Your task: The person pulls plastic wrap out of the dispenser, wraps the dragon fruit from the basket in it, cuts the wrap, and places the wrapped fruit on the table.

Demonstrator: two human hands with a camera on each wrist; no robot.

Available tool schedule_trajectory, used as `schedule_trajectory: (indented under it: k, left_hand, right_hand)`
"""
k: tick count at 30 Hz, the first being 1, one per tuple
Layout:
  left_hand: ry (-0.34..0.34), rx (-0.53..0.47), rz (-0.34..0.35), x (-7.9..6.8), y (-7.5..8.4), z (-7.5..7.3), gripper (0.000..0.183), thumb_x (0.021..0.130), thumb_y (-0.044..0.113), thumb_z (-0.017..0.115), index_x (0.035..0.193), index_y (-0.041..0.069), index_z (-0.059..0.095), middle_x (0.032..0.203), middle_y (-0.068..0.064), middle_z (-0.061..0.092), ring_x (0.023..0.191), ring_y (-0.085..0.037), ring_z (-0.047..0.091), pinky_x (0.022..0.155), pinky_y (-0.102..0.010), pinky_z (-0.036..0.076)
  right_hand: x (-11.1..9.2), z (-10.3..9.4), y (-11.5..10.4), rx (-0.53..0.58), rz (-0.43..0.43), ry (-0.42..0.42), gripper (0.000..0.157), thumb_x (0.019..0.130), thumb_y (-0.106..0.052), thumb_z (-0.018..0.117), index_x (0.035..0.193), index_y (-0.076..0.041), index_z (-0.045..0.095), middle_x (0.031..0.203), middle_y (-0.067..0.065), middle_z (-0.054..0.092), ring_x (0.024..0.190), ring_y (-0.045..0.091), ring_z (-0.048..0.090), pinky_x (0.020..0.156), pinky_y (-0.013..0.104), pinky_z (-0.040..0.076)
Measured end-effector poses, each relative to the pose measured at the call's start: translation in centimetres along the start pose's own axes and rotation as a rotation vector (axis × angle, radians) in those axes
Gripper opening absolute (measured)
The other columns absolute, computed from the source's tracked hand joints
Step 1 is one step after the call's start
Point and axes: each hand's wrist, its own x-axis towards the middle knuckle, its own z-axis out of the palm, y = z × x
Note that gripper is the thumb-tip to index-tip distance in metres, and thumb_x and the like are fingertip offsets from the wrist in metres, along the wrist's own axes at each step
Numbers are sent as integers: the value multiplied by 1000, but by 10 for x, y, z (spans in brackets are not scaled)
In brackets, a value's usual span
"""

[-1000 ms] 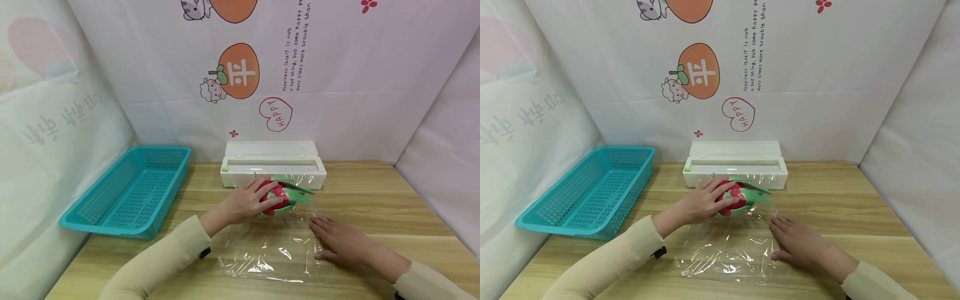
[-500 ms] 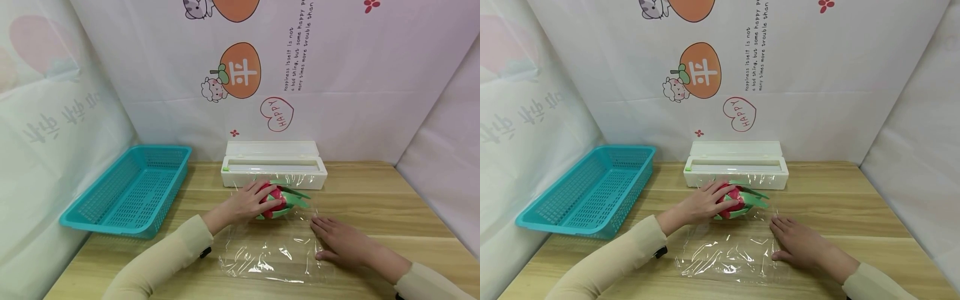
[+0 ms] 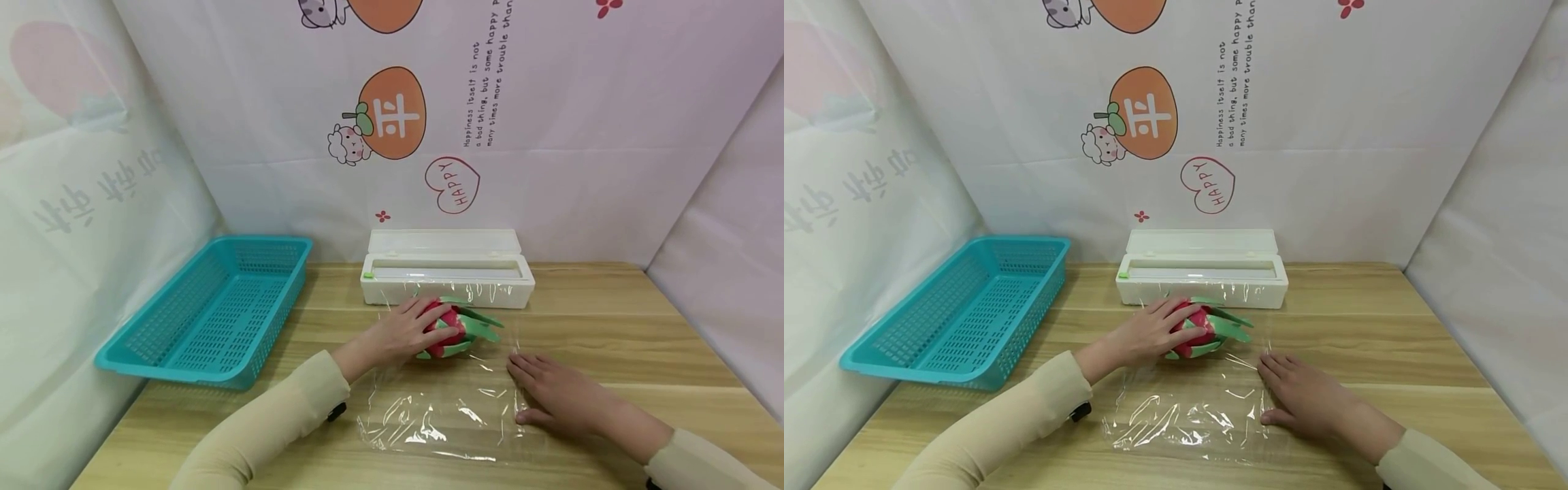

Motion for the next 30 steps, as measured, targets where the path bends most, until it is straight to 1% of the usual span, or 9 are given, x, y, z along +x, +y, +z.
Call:
schedule_trajectory:
  k: [6, 8, 16, 22, 26, 30]
  left_hand:
    - [13, 4, 47, 5, -2, -1, 68, 89, 24, 71, 148, 22, 38, 147, -15, 41, 131, -36, 39, 107, -43, 34]
    - [2, 4, 54, 7, -2, -3, 64, 91, 22, 69, 148, 23, 38, 148, -15, 40, 131, -35, 39, 107, -43, 34]
    - [-128, 17, 36, 11, 1, -11, 62, 95, 20, 62, 151, 27, 34, 150, -15, 36, 133, -36, 38, 111, -45, 28]
    - [-158, 34, 38, 16, 1, -13, 62, 94, 22, 63, 150, 28, 36, 149, -14, 39, 129, -35, 41, 110, -44, 30]
    - [-150, 27, 39, 17, 0, -13, 62, 94, 24, 65, 149, 27, 37, 148, -14, 39, 129, -34, 41, 109, -44, 31]
    - [-103, 3, 48, 18, -2, -11, 61, 91, 26, 67, 147, 25, 41, 145, -14, 42, 127, -34, 42, 107, -44, 33]
  right_hand:
    - [0, -2, 0, 16, 8, -21, 81, 94, -60, 47, 136, 9, 48, 141, 27, 45, 128, 42, 44, 103, 55, 35]
    - [0, -1, 0, 18, 10, -22, 81, 94, -60, 47, 136, 9, 48, 141, 27, 45, 128, 42, 44, 103, 55, 35]
    - [0, -2, -1, 23, 17, -24, 82, 94, -60, 47, 136, 9, 48, 141, 27, 45, 128, 43, 44, 104, 54, 35]
    - [0, -3, -1, 34, 31, -48, 82, 94, -61, 46, 137, 8, 47, 142, 26, 44, 130, 43, 42, 104, 54, 34]
    - [0, -3, -1, 34, 36, -48, 82, 94, -62, 46, 138, 8, 47, 142, 26, 44, 130, 42, 42, 105, 54, 34]
    - [0, -2, 0, 37, 38, -48, 83, 94, -62, 46, 138, 8, 47, 142, 27, 44, 130, 43, 42, 105, 54, 34]
